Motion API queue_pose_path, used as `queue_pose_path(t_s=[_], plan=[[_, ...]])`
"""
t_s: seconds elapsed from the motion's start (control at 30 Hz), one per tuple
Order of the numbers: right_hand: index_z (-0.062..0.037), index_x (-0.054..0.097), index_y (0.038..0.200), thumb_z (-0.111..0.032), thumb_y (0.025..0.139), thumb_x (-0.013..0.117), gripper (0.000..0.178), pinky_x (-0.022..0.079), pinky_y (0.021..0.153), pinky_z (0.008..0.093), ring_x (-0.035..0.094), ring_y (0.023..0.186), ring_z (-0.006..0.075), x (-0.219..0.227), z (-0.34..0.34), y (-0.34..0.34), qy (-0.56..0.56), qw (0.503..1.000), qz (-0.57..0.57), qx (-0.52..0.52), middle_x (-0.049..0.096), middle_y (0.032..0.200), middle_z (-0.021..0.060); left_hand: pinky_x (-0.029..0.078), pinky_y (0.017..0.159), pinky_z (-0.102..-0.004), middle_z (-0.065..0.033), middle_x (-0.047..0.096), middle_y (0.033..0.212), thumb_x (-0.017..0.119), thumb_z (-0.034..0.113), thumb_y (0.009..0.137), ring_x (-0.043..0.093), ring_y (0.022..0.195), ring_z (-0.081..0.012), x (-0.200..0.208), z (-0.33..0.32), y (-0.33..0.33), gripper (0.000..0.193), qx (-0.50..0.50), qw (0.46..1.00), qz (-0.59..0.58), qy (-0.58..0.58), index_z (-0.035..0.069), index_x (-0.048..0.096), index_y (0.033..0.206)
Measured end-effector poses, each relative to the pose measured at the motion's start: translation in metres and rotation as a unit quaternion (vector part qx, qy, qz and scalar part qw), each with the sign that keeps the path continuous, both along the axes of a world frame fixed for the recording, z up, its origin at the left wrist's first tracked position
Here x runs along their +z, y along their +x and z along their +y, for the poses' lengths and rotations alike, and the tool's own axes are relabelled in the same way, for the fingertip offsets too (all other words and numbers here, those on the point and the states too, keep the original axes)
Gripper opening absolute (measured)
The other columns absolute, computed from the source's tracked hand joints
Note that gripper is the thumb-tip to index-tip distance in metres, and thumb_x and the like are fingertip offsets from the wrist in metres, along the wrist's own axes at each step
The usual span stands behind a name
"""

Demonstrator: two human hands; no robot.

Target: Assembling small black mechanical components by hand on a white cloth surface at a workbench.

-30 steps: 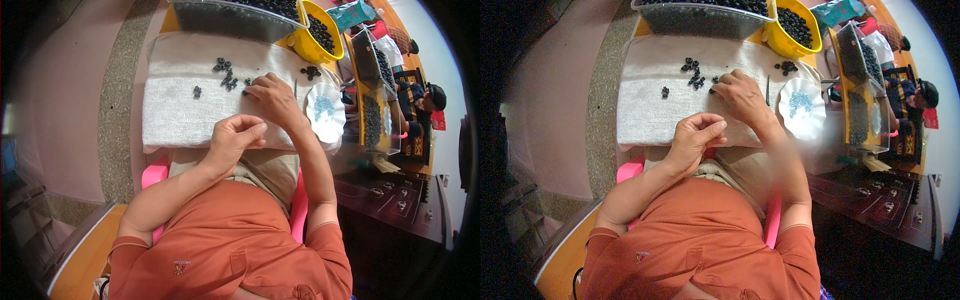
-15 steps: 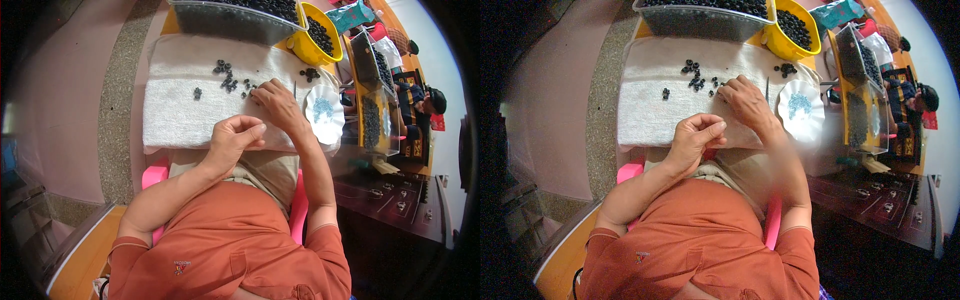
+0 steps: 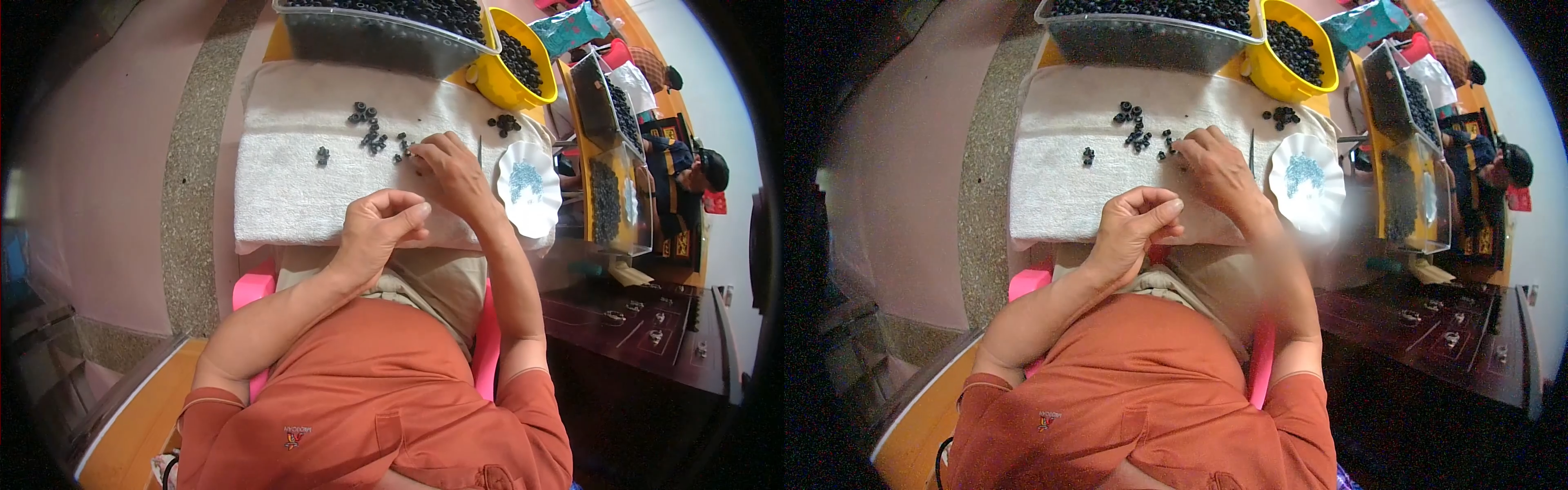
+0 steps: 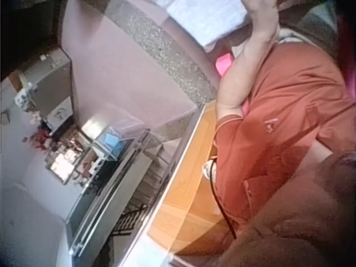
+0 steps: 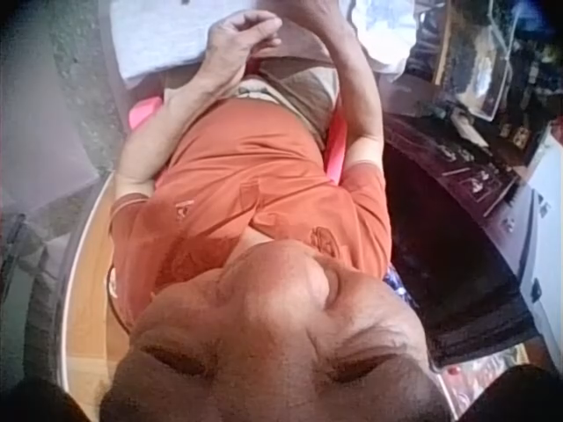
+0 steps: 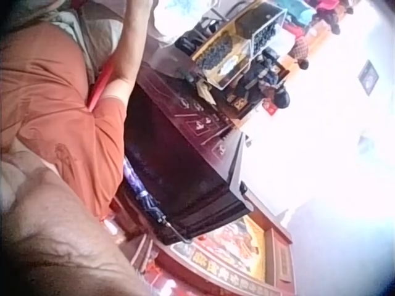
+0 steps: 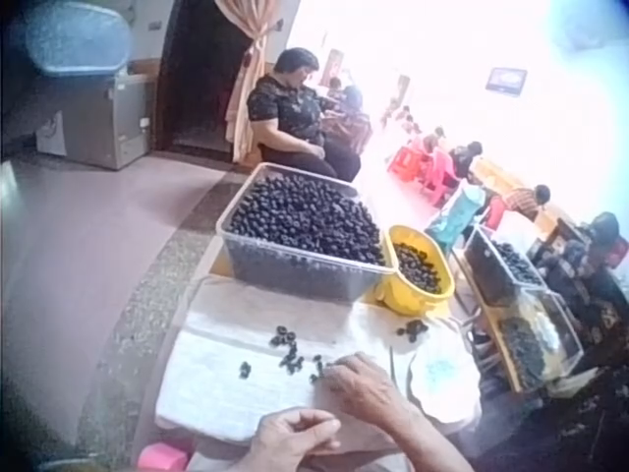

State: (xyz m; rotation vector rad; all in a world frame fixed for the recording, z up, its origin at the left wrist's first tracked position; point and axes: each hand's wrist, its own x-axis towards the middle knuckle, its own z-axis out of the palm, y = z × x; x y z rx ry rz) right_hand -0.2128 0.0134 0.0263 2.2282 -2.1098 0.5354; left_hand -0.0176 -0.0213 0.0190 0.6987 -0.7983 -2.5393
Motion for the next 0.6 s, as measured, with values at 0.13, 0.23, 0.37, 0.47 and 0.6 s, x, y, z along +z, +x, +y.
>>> queue_pose_path(t_s=[0.13, 0.23, 0.37, 0.47, 0.6], plan=[[-0.0029, 0.065, 0.099, -0.001, 0.08, 0.067, 0.019, 0.05, 0.077, 0.0372, 0.061, 0.088, 0.0299, 0.004, 0.006, -0.005, -0.071, 0.995, -0.068, -0.009, 0.065, 0.092, 0.0114, 0.057, 0.069, -0.0231, -0.0017, 0.065, 0.084, 0.071, 0.009, 0.089, 0.064, 0.072, -0.0094, 0.001, 0.0, 0.0, 0.011, -0.004, 1.0, -0.006, -0.002, 0.003, 0.066, 0.098], [-0.0023, 0.065, 0.1, 0.0, 0.082, 0.067, 0.018, 0.051, 0.074, 0.035, 0.064, 0.083, 0.0294, 0.004, 0.011, -0.008, -0.101, 0.987, -0.123, -0.012, 0.066, 0.091, 0.0126, 0.057, 0.07, -0.0229, -0.0016, 0.065, 0.085, 0.071, 0.008, 0.089, 0.064, 0.073, -0.0094, 0.0, 0.0, 0.0, 0.011, 0.0, 1.0, -0.001, -0.001, 0.003, 0.066, 0.098], [-0.0007, 0.065, 0.1, 0.002, 0.086, 0.066, 0.015, 0.051, 0.071, 0.0285, 0.067, 0.08, 0.0199, 0.005, 0.02, -0.003, -0.079, 0.963, -0.254, -0.051, 0.069, 0.09, 0.0099, 0.057, 0.07, -0.0231, -0.0017, 0.065, 0.085, 0.07, 0.008, 0.09, 0.064, 0.073, -0.0095, -0.001, 0.0, 0.0, 0.011, 0.002, 1.0, -0.006, -0.002, 0.003, 0.066, 0.099], [0.0016, 0.065, 0.099, 0.002, 0.089, 0.065, 0.011, 0.052, 0.072, 0.0254, 0.066, 0.083, 0.0135, -0.004, 0.033, -0.004, -0.041, 0.912, -0.398, -0.093, 0.069, 0.091, 0.006, 0.056, 0.069, -0.0227, -0.0017, 0.065, 0.085, 0.07, 0.009, 0.09, 0.064, 0.072, -0.0095, 0.0, 0.0, -0.001, 0.012, -0.007, 1.0, -0.012, -0.002, 0.003, 0.066, 0.099], [0.0038, 0.066, 0.1, 0.003, 0.09, 0.063, 0.009, 0.054, 0.075, 0.0256, 0.066, 0.084, 0.0127, -0.007, 0.041, -0.004, -0.034, 0.85, -0.518, -0.093, 0.067, 0.09, 0.0049, 0.055, 0.067, -0.0218, -0.0023, 0.065, 0.084, 0.072, 0.012, 0.089, 0.064, 0.071, -0.0096, -0.001, 0.0, 0.0, 0.014, -0.002, 1.0, -0.018, -0.017, 0.003, 0.067, 0.098]])
